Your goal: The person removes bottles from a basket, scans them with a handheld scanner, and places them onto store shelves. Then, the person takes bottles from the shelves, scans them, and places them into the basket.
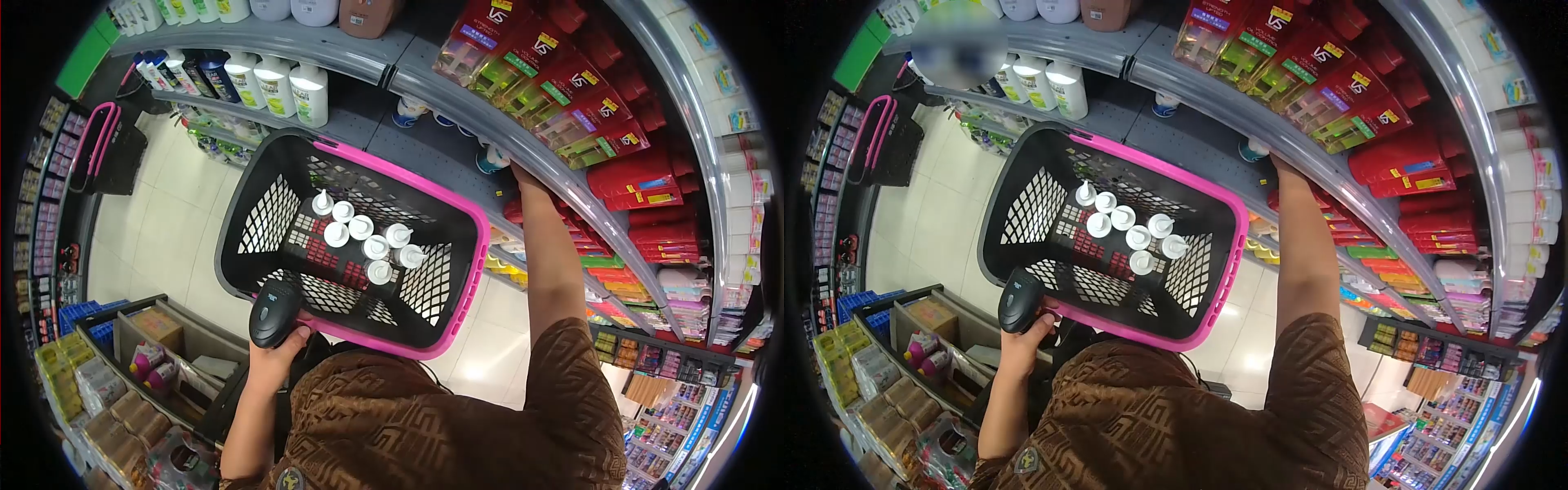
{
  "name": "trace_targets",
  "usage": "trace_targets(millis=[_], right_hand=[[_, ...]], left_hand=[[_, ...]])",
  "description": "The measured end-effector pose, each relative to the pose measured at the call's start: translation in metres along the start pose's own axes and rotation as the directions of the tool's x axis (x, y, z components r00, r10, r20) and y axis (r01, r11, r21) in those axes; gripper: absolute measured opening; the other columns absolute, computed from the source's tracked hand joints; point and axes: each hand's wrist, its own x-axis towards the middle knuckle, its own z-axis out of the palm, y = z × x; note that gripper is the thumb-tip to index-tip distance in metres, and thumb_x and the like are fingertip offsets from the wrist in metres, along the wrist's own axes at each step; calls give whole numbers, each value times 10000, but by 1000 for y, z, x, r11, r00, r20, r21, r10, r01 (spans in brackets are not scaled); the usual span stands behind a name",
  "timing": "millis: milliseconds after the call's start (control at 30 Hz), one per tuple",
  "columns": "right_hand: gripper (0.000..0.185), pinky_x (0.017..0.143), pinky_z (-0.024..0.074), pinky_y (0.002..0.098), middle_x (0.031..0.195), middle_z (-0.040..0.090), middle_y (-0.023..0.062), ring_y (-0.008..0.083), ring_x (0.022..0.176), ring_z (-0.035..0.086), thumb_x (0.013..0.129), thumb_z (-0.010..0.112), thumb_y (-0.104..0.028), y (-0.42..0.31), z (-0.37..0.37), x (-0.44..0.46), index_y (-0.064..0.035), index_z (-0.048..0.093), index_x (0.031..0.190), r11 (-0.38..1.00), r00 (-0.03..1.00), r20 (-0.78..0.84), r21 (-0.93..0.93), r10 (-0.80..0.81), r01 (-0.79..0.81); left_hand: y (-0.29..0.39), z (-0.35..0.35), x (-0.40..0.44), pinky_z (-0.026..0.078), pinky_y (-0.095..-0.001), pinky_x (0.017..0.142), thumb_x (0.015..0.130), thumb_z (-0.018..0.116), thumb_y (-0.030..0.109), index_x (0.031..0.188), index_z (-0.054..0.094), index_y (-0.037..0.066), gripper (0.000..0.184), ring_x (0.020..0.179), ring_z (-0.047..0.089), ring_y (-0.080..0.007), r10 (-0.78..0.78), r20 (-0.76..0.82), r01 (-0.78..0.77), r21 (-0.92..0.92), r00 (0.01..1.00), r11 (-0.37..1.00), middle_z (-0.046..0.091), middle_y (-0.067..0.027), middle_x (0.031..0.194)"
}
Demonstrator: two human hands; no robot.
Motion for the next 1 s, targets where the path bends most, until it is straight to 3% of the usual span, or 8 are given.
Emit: trace_targets(millis=[267,433,567,633,667,800,867,1000], right_hand=[[745,1206,301,409,1408,593,164,345,1381,474,879,743,-471,-1,-18,-23,-81,508,1469,989,1000,19,-150,-12,15],[293,751,531,375,1009,696,117,255,772,633,840,750,-148,-146,-72,-120,-37,623,1079,789,923,-163,582,349,-196],[674,918,549,432,1124,719,186,355,1074,697,798,820,-399,-232,-52,-230,-70,597,1343,856,582,802,202,133,-475],[1062,1055,496,439,1323,639,260,395,1239,622,777,805,-517,-253,-21,-269,20,322,1556,901,386,912,45,140,-432],[918,715,618,432,1371,598,253,353,1074,706,788,798,-510,-262,-19,-271,-51,422,1488,820,257,938,-46,232,-570],[651,620,603,409,1033,745,210,321,862,750,834,750,-517,-275,36,-296,-19,666,1245,677,134,892,-223,432,-701],[468,709,594,427,796,746,168,284,726,747,870,697,-466,-273,52,-315,-10,756,961,787,419,785,-135,456,-602],[427,808,580,453,834,748,193,343,828,742,857,688,-415,-260,48,-312,0,745,938,740,276,862,-157,426,-654]], left_hand=[[12,5,18,521,-326,916,871,731,6,1244,624,20,389,1016,656,-153,-59,58,58,23,997,998,708,-81,1122],[16,-7,34,537,-288,786,881,732,29,1278,620,15,413,978,668,-140,-50,117,50,6,992,999,714,-91,1133],[18,-19,50,539,-294,706,896,707,40,1308,594,4,429,899,682,-180,-98,162,98,9,982,995,703,-135,1130],[26,-25,56,538,-291,704,901,708,45,1299,600,2,415,897,678,-171,-93,205,85,45,974,995,705,-126,1124],[30,-28,59,538,-289,701,906,710,49,1290,606,0,401,895,675,-163,-93,234,78,72,968,994,707,-118,1118],[51,-46,62,538,-282,703,912,713,58,1270,623,4,373,891,669,-143,-81,274,35,167,958,985,712,-97,1105],[59,-55,63,521,-274,781,907,726,22,1199,667,19,297,925,630,-94,-92,313,37,178,945,983,712,-35,1067],[67,-75,71,525,-268,795,910,729,21,1164,676,12,260,930,633,-89,-145,317,77,217,937,973,714,-39,1056]])
